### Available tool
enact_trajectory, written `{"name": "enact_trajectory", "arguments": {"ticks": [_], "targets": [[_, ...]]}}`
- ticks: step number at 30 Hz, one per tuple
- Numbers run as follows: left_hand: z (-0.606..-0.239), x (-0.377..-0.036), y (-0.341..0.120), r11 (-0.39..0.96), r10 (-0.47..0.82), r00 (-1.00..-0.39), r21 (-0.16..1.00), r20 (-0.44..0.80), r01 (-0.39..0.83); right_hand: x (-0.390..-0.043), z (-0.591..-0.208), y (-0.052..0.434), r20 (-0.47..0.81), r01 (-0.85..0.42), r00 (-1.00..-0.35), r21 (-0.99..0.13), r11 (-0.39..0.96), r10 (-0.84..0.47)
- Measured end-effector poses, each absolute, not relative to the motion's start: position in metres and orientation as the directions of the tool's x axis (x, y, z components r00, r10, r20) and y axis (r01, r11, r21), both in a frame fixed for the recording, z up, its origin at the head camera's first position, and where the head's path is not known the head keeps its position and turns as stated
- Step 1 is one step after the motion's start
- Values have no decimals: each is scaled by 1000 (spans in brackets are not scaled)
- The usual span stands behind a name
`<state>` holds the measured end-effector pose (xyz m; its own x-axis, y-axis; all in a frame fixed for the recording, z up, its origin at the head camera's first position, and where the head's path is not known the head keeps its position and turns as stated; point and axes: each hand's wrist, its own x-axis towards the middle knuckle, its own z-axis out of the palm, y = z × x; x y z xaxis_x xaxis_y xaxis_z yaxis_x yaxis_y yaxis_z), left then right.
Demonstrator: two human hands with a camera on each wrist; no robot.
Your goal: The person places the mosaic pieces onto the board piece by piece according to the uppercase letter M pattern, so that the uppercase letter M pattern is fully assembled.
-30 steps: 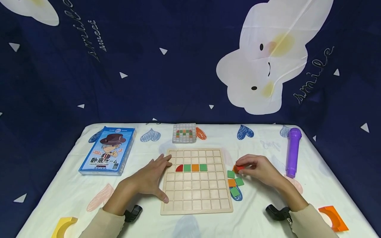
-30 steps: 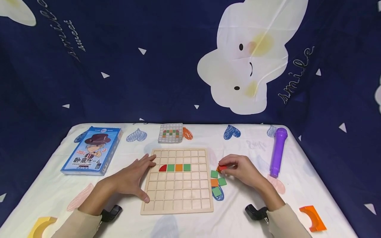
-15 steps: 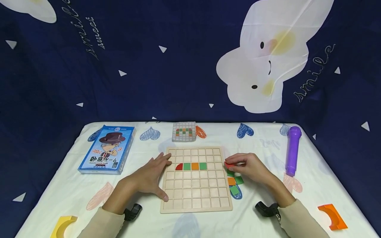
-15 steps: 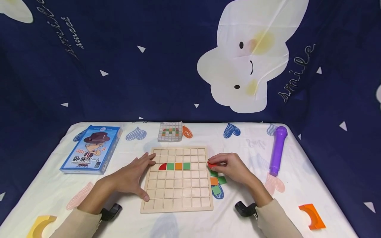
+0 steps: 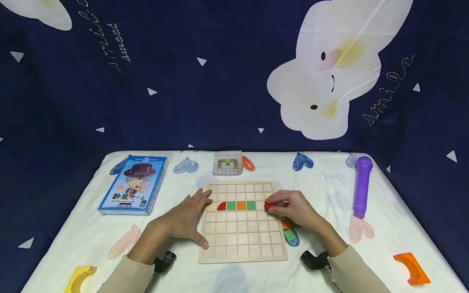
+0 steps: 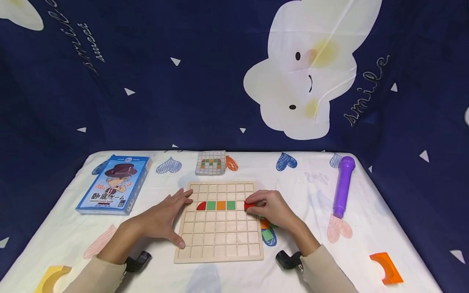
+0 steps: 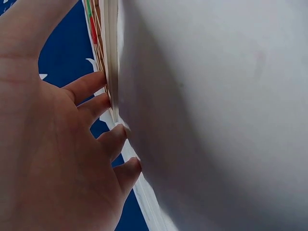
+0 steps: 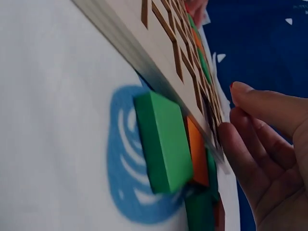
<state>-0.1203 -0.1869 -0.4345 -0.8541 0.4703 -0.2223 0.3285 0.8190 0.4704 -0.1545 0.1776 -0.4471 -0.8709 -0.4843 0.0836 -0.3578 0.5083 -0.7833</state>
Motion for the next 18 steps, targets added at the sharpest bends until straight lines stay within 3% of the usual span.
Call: {"name": "enact_trajectory", "arguments": {"ticks": [18], "targets": [[-432,-121,-187,806,488,-846,483,-215,342,-160,-451,148,95,-405,-872,-691,599,-480]]}}
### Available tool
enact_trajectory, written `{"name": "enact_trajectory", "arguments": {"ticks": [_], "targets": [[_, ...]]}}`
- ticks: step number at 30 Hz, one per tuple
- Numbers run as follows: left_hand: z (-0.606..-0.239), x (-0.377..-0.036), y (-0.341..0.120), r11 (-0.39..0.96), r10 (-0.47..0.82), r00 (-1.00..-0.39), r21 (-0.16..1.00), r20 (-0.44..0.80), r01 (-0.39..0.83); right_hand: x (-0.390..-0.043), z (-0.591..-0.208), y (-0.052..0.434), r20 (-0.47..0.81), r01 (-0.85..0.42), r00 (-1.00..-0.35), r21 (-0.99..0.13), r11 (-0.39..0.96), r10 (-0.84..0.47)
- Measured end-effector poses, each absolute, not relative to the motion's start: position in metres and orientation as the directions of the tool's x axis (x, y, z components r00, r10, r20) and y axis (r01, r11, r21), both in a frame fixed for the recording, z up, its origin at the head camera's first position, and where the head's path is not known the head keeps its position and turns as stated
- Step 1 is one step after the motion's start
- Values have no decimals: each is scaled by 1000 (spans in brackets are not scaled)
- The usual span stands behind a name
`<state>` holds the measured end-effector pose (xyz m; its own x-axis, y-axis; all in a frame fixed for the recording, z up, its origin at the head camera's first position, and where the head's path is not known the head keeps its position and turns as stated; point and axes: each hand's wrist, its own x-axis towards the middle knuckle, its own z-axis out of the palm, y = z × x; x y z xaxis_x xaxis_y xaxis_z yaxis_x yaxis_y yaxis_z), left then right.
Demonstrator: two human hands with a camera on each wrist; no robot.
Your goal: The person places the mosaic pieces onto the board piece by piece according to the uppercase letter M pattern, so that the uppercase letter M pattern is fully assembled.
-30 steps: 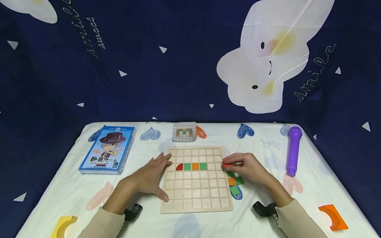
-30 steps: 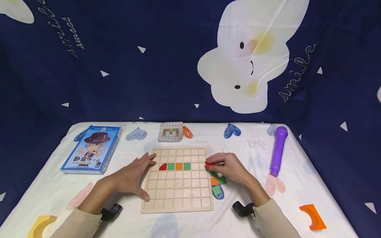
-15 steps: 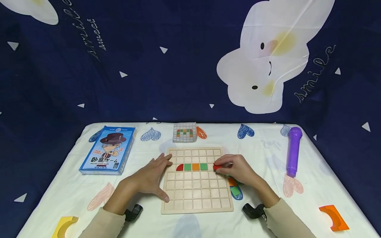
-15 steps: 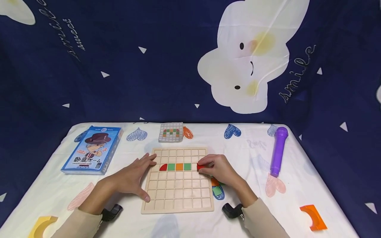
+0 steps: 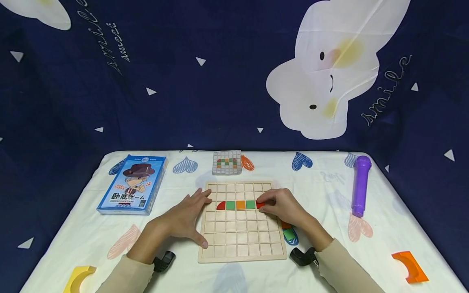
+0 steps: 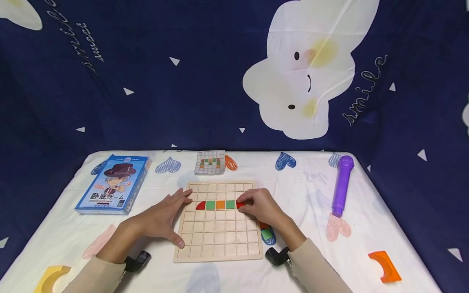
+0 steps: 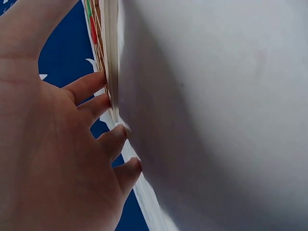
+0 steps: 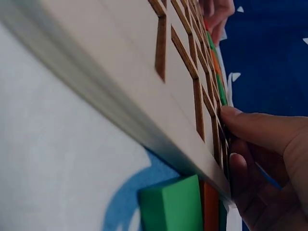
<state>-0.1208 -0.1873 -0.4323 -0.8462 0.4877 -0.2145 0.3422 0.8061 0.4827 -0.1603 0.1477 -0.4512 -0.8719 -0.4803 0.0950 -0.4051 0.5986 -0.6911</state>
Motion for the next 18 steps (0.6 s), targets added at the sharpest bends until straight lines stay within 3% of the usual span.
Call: {"name": "enact_trajectory", "arguments": {"ticks": [18], "targets": [[-433,-121,-188,806,487,-846,485,-218,339,-162,-449,144,102,-419,-873,-657,627,-476]]}}
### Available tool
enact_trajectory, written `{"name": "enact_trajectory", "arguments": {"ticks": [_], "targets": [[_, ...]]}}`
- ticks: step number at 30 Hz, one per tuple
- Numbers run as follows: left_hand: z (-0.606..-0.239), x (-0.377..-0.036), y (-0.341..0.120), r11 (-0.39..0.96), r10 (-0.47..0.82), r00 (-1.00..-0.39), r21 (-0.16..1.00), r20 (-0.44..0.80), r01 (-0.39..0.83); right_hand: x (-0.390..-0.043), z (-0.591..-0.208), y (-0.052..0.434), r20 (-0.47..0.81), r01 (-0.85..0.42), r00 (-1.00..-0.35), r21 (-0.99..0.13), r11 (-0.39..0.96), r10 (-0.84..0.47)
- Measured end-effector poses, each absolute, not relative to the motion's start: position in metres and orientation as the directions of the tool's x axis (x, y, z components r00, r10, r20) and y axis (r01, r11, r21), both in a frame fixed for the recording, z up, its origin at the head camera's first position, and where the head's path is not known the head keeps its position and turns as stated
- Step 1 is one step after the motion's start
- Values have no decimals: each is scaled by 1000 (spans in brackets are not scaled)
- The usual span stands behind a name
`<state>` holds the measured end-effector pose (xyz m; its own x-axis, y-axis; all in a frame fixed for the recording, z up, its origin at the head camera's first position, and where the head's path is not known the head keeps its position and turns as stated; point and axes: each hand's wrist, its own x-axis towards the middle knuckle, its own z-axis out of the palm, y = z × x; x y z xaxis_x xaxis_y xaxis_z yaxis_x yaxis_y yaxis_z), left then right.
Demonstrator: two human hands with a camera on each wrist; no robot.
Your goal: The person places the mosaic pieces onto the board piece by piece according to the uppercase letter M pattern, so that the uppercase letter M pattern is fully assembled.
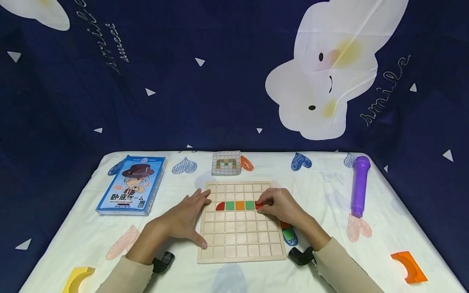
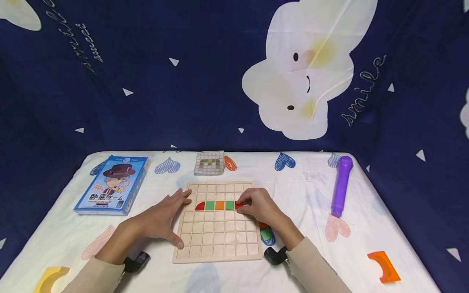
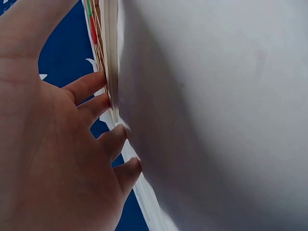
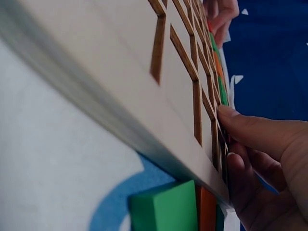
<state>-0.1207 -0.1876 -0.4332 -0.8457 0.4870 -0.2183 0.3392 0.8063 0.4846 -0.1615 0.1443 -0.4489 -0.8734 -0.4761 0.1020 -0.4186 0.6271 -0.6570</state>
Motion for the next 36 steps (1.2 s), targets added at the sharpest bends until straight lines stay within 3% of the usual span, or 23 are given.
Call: {"name": "enact_trajectory", "arguments": {"ticks": [36], "targets": [[-435,-119,-187,809,480,-850,487,-219,331,-158,-454,148,71,-385,-875,-703,598,-480]]}}
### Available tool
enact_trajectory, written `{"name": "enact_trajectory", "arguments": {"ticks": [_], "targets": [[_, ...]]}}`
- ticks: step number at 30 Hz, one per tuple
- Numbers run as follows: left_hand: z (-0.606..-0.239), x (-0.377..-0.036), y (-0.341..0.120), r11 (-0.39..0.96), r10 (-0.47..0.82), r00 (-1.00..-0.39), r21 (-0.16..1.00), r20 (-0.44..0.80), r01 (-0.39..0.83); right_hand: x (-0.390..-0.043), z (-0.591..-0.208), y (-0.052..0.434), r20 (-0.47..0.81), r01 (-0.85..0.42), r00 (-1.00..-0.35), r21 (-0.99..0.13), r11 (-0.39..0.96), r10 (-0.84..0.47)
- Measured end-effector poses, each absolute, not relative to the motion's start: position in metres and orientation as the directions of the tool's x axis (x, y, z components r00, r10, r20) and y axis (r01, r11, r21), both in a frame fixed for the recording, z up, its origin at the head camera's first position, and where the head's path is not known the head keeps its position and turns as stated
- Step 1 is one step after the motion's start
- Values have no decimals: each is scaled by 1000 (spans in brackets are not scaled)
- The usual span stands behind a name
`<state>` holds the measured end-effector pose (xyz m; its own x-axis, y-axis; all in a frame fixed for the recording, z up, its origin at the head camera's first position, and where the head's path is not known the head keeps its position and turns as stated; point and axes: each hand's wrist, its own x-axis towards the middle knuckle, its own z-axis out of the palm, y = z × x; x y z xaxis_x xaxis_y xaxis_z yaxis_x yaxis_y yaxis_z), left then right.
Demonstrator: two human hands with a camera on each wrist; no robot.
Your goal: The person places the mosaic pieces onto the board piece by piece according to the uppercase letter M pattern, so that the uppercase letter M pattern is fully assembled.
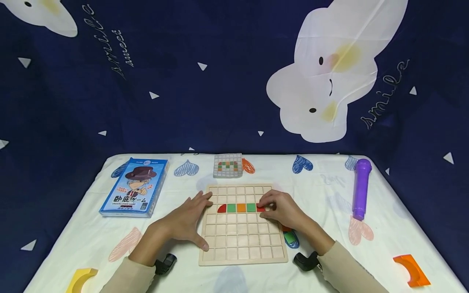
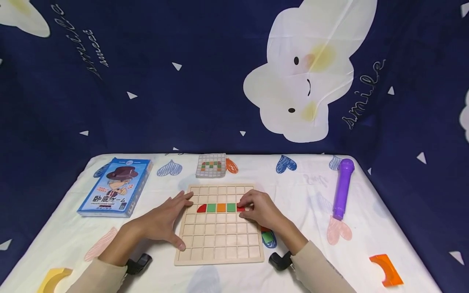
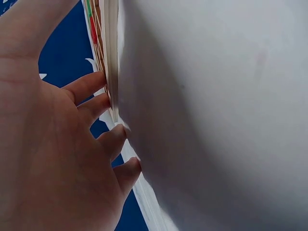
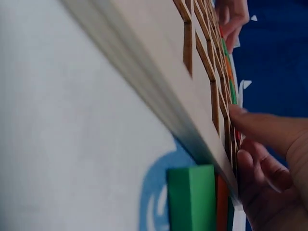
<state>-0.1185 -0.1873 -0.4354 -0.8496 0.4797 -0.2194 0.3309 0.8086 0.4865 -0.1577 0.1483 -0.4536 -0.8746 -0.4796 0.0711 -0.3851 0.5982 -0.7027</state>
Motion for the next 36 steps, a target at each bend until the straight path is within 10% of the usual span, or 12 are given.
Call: {"name": "enact_trajectory", "arguments": {"ticks": [36], "targets": [[-437,-121,-190,801,502,-841,477,-204,363,-143,-461,227,21,-339,-887,-707,621,-461]]}}
